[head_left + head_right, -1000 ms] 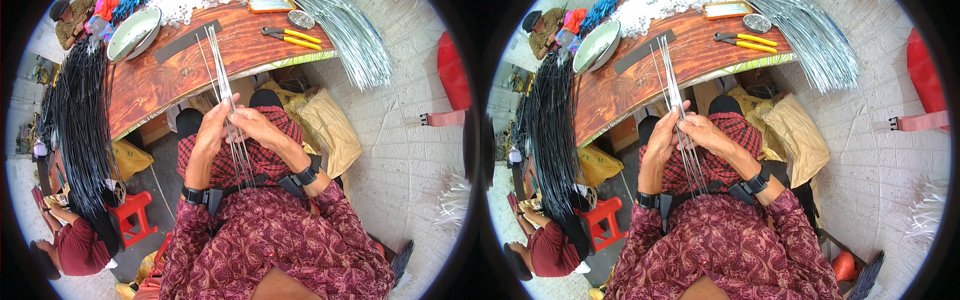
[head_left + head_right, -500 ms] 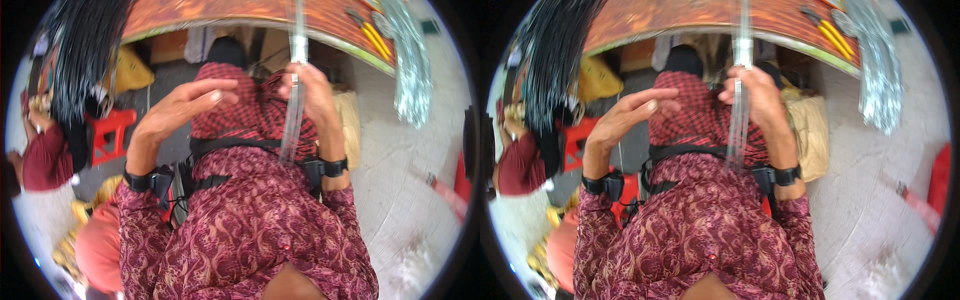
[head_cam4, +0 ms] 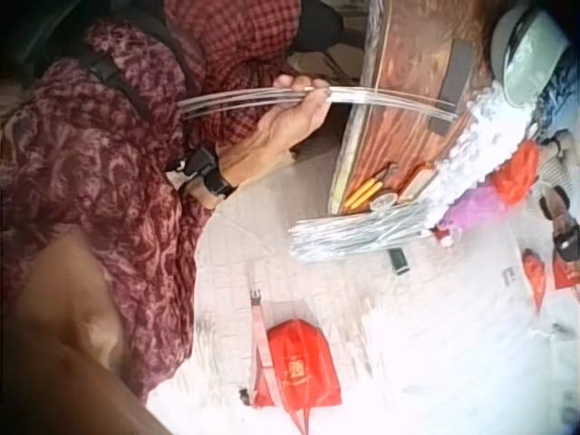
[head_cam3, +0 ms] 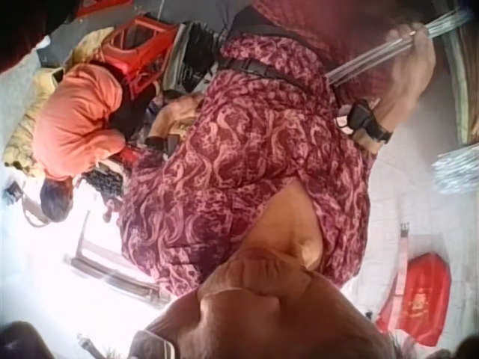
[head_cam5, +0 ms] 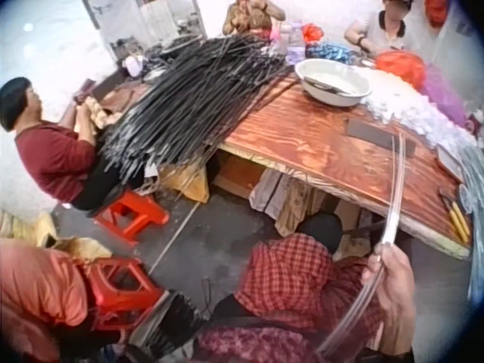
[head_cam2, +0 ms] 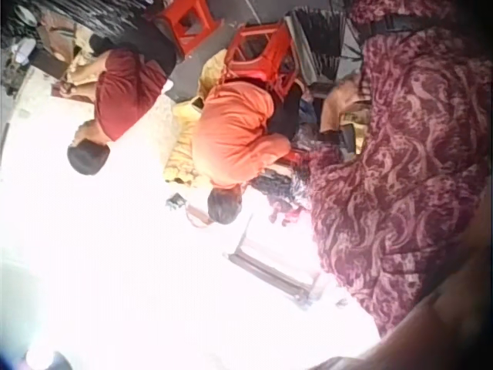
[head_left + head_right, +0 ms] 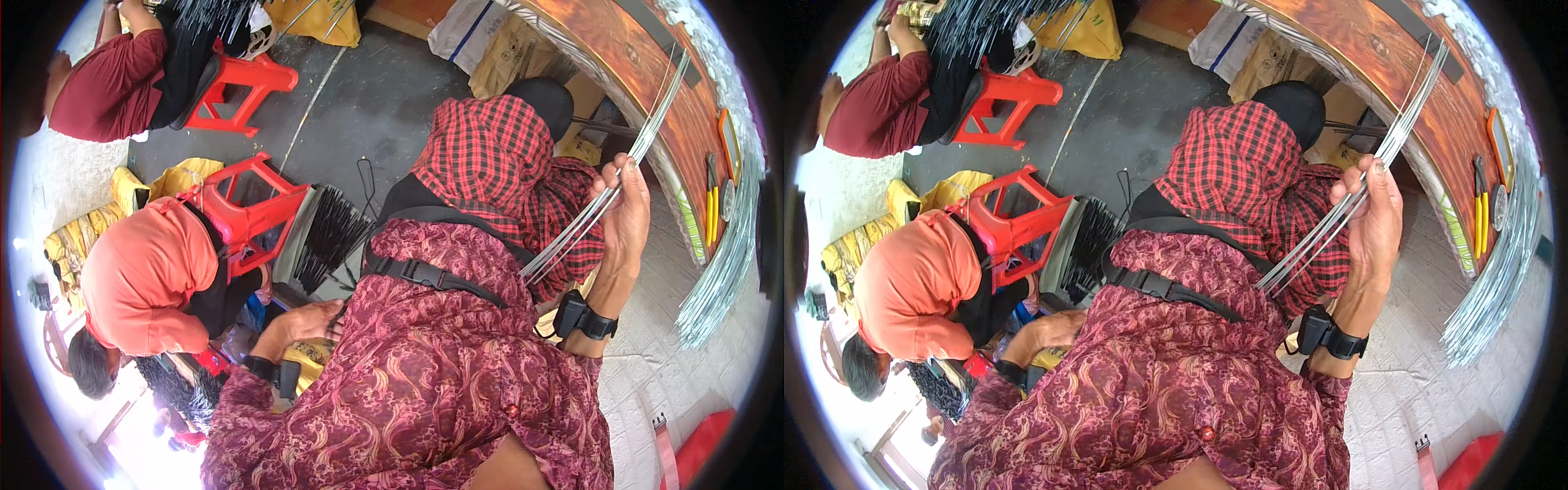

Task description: Group metal umbrella ribs and attach plastic components using hands and pliers.

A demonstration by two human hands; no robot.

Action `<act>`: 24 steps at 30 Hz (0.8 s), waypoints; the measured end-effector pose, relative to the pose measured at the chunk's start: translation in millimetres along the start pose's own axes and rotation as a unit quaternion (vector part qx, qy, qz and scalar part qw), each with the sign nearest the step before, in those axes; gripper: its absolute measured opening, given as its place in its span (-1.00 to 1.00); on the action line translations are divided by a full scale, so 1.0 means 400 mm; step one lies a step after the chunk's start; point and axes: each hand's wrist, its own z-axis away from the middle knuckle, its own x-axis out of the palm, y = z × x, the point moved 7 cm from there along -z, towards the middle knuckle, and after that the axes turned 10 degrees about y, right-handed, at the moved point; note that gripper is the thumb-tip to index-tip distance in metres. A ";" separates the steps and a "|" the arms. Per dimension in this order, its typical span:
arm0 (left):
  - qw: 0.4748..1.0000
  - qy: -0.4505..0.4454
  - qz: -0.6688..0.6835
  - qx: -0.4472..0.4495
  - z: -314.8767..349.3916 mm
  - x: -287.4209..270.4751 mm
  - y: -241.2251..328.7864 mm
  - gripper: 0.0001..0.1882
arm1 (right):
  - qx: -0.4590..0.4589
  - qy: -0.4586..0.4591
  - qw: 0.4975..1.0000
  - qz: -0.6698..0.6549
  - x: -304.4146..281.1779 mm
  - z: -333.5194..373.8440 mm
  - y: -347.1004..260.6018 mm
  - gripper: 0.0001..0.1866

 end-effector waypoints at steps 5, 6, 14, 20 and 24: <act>0.963 0.029 0.266 0.013 0.057 0.155 0.076 -0.04 | -0.008 -0.005 1.000 0.005 -0.008 -0.002 -0.002 -0.76; 0.962 0.033 0.270 0.013 0.029 0.146 0.040 -0.04 | -0.004 -0.009 1.000 0.004 -0.006 -0.006 -0.003 -0.76; 0.848 -0.014 0.526 0.060 -0.246 0.037 -0.260 -0.32 | 0.000 0.000 1.000 0.012 -0.015 -0.003 -0.003 -0.78; 0.855 -0.006 0.516 0.057 -0.259 0.031 -0.333 -0.34 | -0.001 0.001 1.000 0.013 -0.015 -0.003 -0.001 -0.77; 0.858 -0.005 0.511 0.051 -0.252 0.047 -0.363 -0.35 | 0.003 -0.002 1.000 0.023 -0.016 -0.012 -0.002 -0.77</act>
